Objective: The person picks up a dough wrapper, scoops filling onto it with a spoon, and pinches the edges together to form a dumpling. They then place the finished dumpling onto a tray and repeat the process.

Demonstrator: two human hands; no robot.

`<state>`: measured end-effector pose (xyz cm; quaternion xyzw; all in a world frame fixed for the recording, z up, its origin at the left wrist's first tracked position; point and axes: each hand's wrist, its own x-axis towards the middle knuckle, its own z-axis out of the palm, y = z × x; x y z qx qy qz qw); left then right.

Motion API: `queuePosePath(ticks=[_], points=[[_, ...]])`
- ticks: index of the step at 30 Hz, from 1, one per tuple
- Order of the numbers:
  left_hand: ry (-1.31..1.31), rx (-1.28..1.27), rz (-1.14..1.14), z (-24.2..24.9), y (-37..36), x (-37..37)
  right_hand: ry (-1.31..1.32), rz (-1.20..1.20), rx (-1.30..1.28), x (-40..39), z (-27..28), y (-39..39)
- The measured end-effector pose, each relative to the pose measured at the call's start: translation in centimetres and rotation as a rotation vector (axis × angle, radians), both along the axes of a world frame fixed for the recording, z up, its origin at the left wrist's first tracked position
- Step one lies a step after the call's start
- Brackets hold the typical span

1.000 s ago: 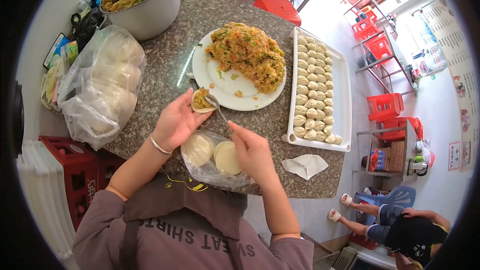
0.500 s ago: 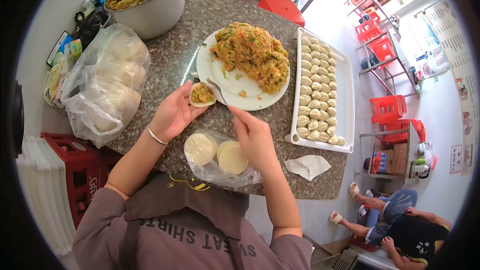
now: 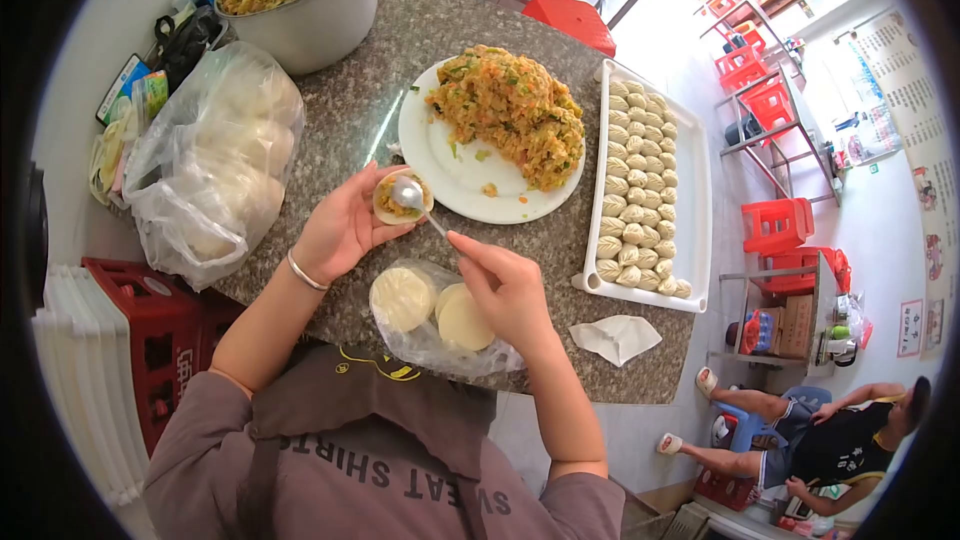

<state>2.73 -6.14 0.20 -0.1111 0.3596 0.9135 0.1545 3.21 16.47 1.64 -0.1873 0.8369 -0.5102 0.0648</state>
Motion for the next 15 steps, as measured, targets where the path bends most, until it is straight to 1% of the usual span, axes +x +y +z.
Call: queuePosePath(ticks=[1, 3, 5, 7, 8, 9, 10, 11, 12, 13, 14, 15], points=[[-0.003, 0.001, -0.001, 0.2, 0.1, 0.0, 0.159, 0.020, 0.065, 0.0, 0.1, 0.0], [0.033, -0.038, -0.056, 0.7, 0.3, -0.6, 0.150, 0.006, 0.054, 0.0, 0.6, 0.5], [0.051, -0.053, -0.064, 1.3, 0.7, -1.0, 0.136, -0.011, 0.042, 0.0, 1.1, 0.9], [0.069, -0.069, -0.082, 1.4, 1.1, -1.5, 0.152, 0.028, 0.154, -0.2, 1.4, 1.1], [0.073, -0.017, -0.051, 1.2, 1.2, -1.9, 0.158, 0.022, 0.154, -0.1, 1.2, 1.4], [0.080, 0.036, -0.017, 1.2, 1.3, -2.4, 0.068, -0.056, 0.023, -0.2, 0.9, 1.6], [0.091, 0.037, -0.018, 1.4, 1.5, -2.7, -0.021, -0.131, -0.109, -0.5, 0.6, 1.9], [0.159, -0.065, -0.004, 1.6, 1.8, -2.9, -0.011, -0.132, -0.110, -1.0, 0.4, 2.2], [0.228, -0.165, 0.010, 1.8, 2.2, -3.1, 0.004, -0.215, -0.098, -1.5, 0.1, 2.8], [0.240, -0.164, 0.007, 1.8, 2.6, -3.4, 0.019, -0.299, -0.087, -2.0, -0.1, 3.3], [0.304, -0.195, 0.014, 1.6, 3.2, -3.7, 0.211, -0.281, 0.097, -2.7, -0.5, 3.5], [0.369, -0.226, 0.021, 1.7, 3.8, -3.8, 0.221, -0.288, 0.098, -3.1, -0.9, 3.7]])
